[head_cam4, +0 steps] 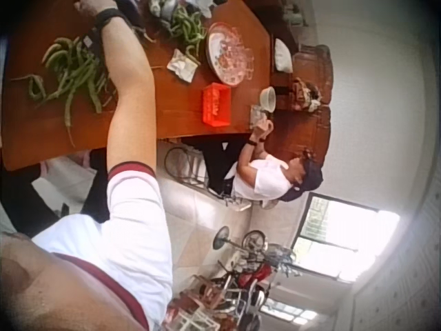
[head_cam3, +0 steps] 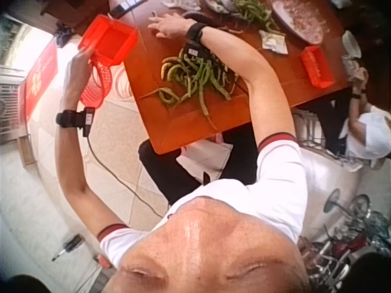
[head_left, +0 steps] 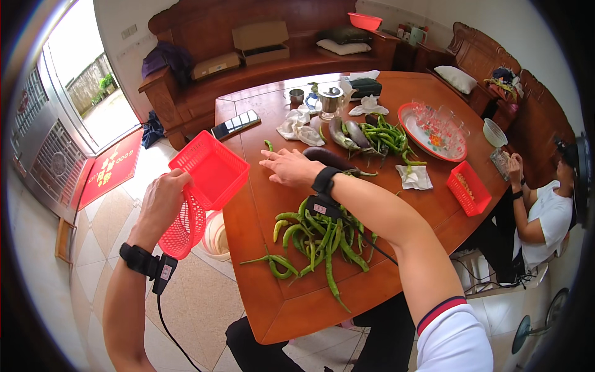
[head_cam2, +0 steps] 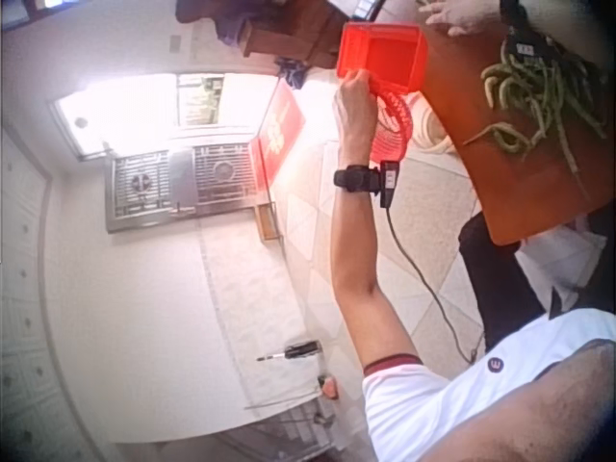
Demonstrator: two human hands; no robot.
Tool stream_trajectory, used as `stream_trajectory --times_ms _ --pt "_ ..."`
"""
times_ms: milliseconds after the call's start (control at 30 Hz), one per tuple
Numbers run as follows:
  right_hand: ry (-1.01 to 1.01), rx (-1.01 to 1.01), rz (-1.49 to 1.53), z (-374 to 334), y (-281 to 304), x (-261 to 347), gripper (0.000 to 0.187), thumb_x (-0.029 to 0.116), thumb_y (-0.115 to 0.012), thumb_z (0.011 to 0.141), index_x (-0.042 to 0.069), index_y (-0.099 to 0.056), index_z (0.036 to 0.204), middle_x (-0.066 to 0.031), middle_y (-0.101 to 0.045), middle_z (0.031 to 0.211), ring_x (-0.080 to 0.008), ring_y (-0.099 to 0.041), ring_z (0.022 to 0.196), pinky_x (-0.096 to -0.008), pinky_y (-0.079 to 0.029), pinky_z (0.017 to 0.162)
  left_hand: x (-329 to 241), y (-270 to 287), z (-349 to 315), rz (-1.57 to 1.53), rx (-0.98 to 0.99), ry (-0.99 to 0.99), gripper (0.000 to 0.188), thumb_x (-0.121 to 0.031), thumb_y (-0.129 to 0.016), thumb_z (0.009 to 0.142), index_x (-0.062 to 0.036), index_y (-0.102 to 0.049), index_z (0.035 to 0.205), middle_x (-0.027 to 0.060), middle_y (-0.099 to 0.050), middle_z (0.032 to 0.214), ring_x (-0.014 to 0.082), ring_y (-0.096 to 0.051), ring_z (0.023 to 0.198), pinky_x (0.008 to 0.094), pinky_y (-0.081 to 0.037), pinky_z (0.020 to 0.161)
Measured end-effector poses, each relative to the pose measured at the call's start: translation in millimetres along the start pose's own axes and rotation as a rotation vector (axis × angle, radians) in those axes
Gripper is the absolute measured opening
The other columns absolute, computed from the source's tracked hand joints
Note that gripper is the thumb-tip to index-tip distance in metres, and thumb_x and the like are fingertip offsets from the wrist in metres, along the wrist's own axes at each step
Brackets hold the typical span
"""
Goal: Sort beans from a basket and clean green peppers and an eggplant using a tissue.
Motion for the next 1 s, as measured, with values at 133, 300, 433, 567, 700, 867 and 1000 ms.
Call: stream_trajectory --times_ms 133,300,433,567,700,867,1000 --pt "0.097 -0.075 -0.005 6.6 -4.1 -0.3 0.035 0.026 -0.057 0.098 0.005 -0.062 0.126 -0.016 -0.056 0.141 -0.0361 -0.059 0.121 -0.0546 -0.048 0.099 12.8 -6.8 -7.5 -0.092 0.006 0.051 0.015 0.006 -0.073 0.082 -0.0013 -0.068 0.094 0.0157 -0.072 0.103 0.0338 -0.072 0.094 0.0402 -0.058 0.08" --pt "0.195 0.067 -0.002 -40.2 3.8 28.8 0.03 0.023 -0.058 0.093 -0.003 -0.07 0.084 -0.0226 -0.071 0.095 -0.0409 -0.069 0.09 -0.0511 -0.055 0.082 15.5 -15.6 -4.3 -0.076 -0.004 0.023 0.014 0.008 -0.069 0.081 -0.0005 -0.067 0.092 0.0162 -0.071 0.099 0.0352 -0.07 0.093 0.0412 -0.057 0.079" --pt "0.089 0.19 0.09 -115.6 31.6 35.4 0.03 0.025 -0.059 0.094 -0.003 -0.071 0.091 -0.0237 -0.071 0.094 -0.0425 -0.068 0.091 -0.0524 -0.053 0.083 -2.2 -24.4 11.3 -0.097 -0.003 -0.004 0.013 0.009 -0.065 0.082 0.0001 -0.066 0.091 0.0166 -0.069 0.095 0.0356 -0.07 0.092 0.0432 -0.057 0.079" --pt "0.147 -0.063 0.235 -182.1 62.4 22.1 0.041 0.032 -0.063 0.096 0.002 -0.065 0.124 -0.0205 -0.07 0.112 -0.037 -0.065 0.105 -0.0484 -0.049 0.094 -33.2 -47.7 36.4 -0.105 0.017 -0.102 0.013 0.009 -0.061 0.083 -0.0004 -0.066 0.09 0.0177 -0.068 0.095 0.0362 -0.069 0.094 0.0433 -0.055 0.081" --pt "-0.155 -0.284 0.184 -244.5 81.6 -56.9 0.036 0.031 -0.064 0.094 0.005 -0.069 0.118 -0.016 -0.071 0.115 -0.0361 -0.065 0.108 -0.0456 -0.051 0.095 -53.8 -60.2 50.1 -0.036 0.048 -0.183 0.011 0.006 -0.06 0.083 0.0006 -0.067 0.089 0.0171 -0.066 0.095 0.036 -0.068 0.093 0.0426 -0.054 0.081" --pt "-0.574 -0.319 -0.005 -347.6 78.0 -150.1 0.035 0.03 -0.071 0.091 0.006 -0.068 0.118 -0.0174 -0.07 0.111 -0.0362 -0.065 0.104 -0.046 -0.051 0.092 -63.0 -80.0 78.7 -0.079 0.02 -0.196 0.01 0.008 -0.06 0.085 0.002 -0.067 0.09 0.016 -0.066 0.109 0.0368 -0.068 0.101 0.0434 -0.055 0.085" --pt "-0.55 -0.42 -0.085 -366.0 62.6 -162.9 0.026 0.028 -0.071 0.09 0.01 -0.069 0.109 -0.0112 -0.068 0.109 -0.0347 -0.062 0.105 -0.0477 -0.053 0.086 -82.5 -77.0 83.4 -0.102 -0.043 -0.273 0.035 0.013 -0.055 0.082 -0.0035 -0.067 0.111 0.017 -0.058 0.138 0.0399 -0.068 0.103 0.0461 -0.055 0.091"
Point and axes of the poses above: each hand's wrist, its own z-axis towards the middle knuckle, its own y-axis out of the back of the hand, x = y × z, the point moved 10 cm from there along z, towards the middle knuckle
